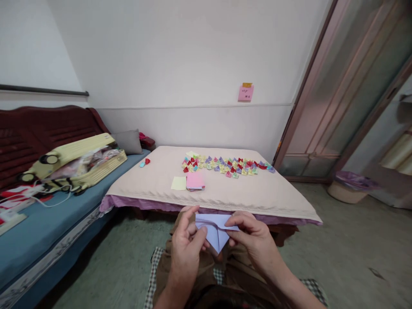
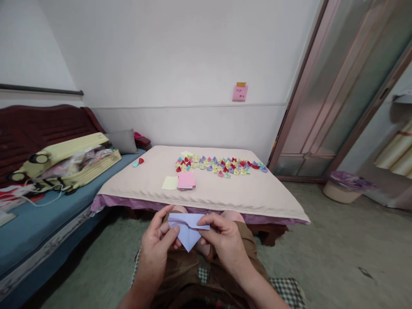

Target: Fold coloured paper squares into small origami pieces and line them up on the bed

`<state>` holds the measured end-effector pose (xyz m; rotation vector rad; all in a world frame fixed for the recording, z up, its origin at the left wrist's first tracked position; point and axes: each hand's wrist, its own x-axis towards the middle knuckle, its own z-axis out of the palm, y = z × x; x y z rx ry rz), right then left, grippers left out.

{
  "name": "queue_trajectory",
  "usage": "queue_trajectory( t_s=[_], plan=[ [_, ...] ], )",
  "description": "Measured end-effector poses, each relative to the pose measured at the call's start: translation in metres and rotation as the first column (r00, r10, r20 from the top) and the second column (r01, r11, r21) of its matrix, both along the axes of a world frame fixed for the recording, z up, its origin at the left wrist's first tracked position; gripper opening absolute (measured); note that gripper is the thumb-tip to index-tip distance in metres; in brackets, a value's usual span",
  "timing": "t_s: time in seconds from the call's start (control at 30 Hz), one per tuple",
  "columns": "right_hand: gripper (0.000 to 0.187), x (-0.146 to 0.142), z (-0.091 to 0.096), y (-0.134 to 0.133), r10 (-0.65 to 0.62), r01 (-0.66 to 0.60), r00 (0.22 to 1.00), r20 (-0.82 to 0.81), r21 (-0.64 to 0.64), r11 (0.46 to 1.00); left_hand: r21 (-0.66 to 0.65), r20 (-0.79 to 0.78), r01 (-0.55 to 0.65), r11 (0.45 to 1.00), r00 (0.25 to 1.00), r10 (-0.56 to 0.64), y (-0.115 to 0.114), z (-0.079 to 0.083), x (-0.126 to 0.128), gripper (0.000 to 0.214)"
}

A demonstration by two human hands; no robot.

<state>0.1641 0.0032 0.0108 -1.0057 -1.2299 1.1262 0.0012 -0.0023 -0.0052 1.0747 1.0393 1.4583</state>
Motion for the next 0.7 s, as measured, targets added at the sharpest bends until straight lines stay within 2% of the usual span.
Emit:
queue_trajectory(
  t_s=[0.1,0.27,0.33,0.43,0.57,0.7],
  plan=[
    [0.006,0.002,-0.002,0.001,0.019,-0.020,0.998,-0.052,-0.026,0.999,0.049,-0.072,0.007,0.999,0.997,-0.003,-0.003,0.002,-0.003,0.052],
    [0.010,0.008,-0.007,0.002,0.067,-0.068,0.996,-0.053,-0.021,0.997,0.122,-0.162,0.040,0.992,0.987,-0.020,-0.005,0.002,-0.006,0.024],
    [0.010,0.010,-0.009,0.003,0.076,-0.077,0.996,-0.044,-0.009,0.997,0.142,-0.172,0.059,0.988,0.984,-0.034,-0.004,0.000,-0.007,0.016],
    [0.009,0.011,-0.010,0.002,0.104,-0.104,0.994,-0.025,0.015,0.994,0.154,-0.128,0.083,0.985,0.990,-0.064,-0.003,-0.005,-0.010,0.015],
    [0.011,0.013,-0.004,-0.003,0.143,-0.147,0.987,0.073,0.053,0.988,0.148,-0.090,0.060,0.987,0.995,-0.047,-0.004,-0.007,-0.012,0.015],
    [0.008,0.015,0.005,-0.007,0.131,-0.162,0.959,0.251,0.107,0.981,0.156,-0.200,0.025,0.988,0.980,0.007,-0.003,-0.004,-0.013,0.014]
  ],
)
